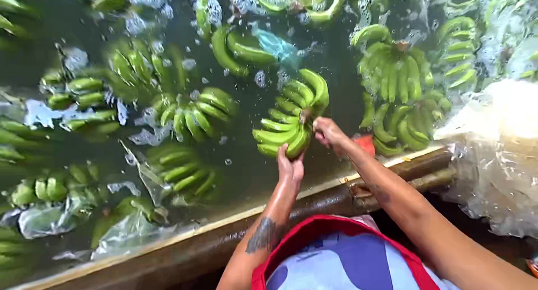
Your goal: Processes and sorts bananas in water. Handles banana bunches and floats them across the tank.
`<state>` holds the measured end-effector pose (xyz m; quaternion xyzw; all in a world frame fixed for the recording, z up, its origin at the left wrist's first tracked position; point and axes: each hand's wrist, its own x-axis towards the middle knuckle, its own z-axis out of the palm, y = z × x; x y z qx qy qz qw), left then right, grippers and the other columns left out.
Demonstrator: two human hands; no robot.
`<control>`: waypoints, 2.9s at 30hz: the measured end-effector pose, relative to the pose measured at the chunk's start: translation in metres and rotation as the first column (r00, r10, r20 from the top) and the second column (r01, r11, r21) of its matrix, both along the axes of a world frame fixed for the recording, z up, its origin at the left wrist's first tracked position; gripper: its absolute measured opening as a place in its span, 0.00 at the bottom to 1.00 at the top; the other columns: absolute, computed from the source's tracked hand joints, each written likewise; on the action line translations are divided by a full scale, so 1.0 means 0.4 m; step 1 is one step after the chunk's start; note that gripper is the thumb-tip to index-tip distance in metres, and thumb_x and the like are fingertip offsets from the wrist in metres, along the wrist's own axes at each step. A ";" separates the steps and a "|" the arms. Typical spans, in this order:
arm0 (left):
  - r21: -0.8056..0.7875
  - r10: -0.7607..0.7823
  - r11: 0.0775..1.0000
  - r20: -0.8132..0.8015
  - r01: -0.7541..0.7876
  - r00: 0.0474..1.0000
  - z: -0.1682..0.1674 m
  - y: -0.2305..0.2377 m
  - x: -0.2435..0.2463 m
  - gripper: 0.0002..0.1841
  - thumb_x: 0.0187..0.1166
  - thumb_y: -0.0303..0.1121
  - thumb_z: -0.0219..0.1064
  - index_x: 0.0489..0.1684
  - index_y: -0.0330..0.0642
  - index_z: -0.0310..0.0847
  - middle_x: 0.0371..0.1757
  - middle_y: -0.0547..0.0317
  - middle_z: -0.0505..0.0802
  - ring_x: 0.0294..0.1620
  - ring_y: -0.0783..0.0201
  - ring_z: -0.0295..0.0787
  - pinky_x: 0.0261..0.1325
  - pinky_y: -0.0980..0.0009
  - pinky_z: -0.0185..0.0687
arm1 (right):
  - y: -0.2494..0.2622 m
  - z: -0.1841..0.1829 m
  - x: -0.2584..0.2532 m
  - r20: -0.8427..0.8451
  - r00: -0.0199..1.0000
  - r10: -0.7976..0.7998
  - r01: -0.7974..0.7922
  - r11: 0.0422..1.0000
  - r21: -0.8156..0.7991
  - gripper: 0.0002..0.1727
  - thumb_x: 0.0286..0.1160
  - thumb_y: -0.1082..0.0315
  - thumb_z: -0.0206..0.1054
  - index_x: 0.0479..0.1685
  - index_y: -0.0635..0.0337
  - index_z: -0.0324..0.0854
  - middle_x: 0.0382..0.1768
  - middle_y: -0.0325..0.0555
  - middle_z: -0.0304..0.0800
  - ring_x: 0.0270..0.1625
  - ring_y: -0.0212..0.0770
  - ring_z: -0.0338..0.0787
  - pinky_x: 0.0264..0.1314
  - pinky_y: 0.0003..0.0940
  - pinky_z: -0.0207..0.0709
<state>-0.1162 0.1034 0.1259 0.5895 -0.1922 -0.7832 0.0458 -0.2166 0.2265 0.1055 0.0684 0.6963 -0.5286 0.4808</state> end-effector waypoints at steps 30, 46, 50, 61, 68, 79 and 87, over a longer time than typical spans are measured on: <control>-0.090 -0.235 0.968 -0.023 0.232 0.972 -0.214 -0.050 0.213 0.42 0.78 0.24 0.60 0.92 0.48 0.36 0.73 0.34 0.78 0.63 0.43 0.86 0.58 0.46 0.89 | 0.186 0.013 0.102 0.430 0.886 0.173 -0.003 0.930 -0.367 0.19 0.93 0.56 0.40 0.37 0.49 0.73 0.19 0.28 0.75 0.14 0.22 0.70 0.16 0.16 0.66; -0.422 -0.542 0.693 0.231 0.585 0.808 -0.072 -0.403 -0.031 0.29 0.94 0.41 0.49 0.93 0.51 0.45 0.80 0.45 0.77 0.67 0.48 0.87 0.60 0.49 0.89 | -0.078 -0.309 -0.032 0.398 0.909 0.127 -0.207 0.965 0.163 0.38 0.79 0.48 0.71 0.82 0.61 0.69 0.69 0.62 0.83 0.68 0.53 0.84 0.73 0.53 0.76; -0.233 -0.624 0.657 0.365 0.717 0.691 -0.118 -0.334 0.119 0.29 0.92 0.35 0.55 0.90 0.41 0.53 0.76 0.37 0.80 0.67 0.45 0.87 0.61 0.49 0.88 | -0.081 -0.366 0.062 0.420 0.891 -0.174 0.112 0.979 0.168 0.31 0.77 0.55 0.74 0.75 0.61 0.76 0.60 0.59 0.89 0.60 0.50 0.90 0.67 0.50 0.82; -0.320 -0.829 0.281 0.393 0.905 0.397 0.052 -0.211 0.429 0.27 0.89 0.34 0.59 0.86 0.39 0.61 0.76 0.37 0.81 0.67 0.45 0.87 0.61 0.46 0.87 | 0.597 0.261 0.386 0.034 0.800 -0.599 0.576 0.751 -0.323 0.19 0.79 0.60 0.68 0.66 0.52 0.78 0.42 0.38 0.94 0.41 0.31 0.93 0.47 0.33 0.89; -0.471 -0.912 -0.096 0.395 0.877 0.113 0.109 -0.178 0.429 0.28 0.88 0.32 0.58 0.86 0.36 0.58 0.75 0.40 0.80 0.63 0.56 0.88 0.59 0.55 0.88 | 0.969 0.420 0.885 -0.511 0.277 -0.814 0.953 0.299 0.041 0.15 0.74 0.68 0.72 0.56 0.66 0.83 0.46 0.48 0.91 0.47 0.37 0.91 0.56 0.41 0.88; -0.440 -0.875 -0.388 0.452 0.810 -0.174 0.150 -0.201 0.462 0.23 0.84 0.34 0.59 0.73 0.28 0.71 0.67 0.46 0.87 0.59 0.63 0.90 0.56 0.62 0.90 | 1.100 0.322 1.852 -0.389 0.226 -0.893 0.384 -0.285 0.878 0.30 0.81 0.56 0.70 0.73 0.71 0.74 0.65 0.69 0.81 0.61 0.59 0.84 0.65 0.59 0.76; -0.430 -0.854 -0.491 0.412 0.758 -0.319 0.143 -0.096 0.555 0.18 0.86 0.29 0.60 0.69 0.30 0.78 0.65 0.41 0.89 0.59 0.58 0.91 0.63 0.60 0.87 | 1.098 0.239 1.560 -0.312 0.531 -0.788 0.603 0.093 0.792 0.33 0.80 0.61 0.72 0.80 0.69 0.69 0.64 0.76 0.82 0.52 0.68 0.88 0.56 0.66 0.81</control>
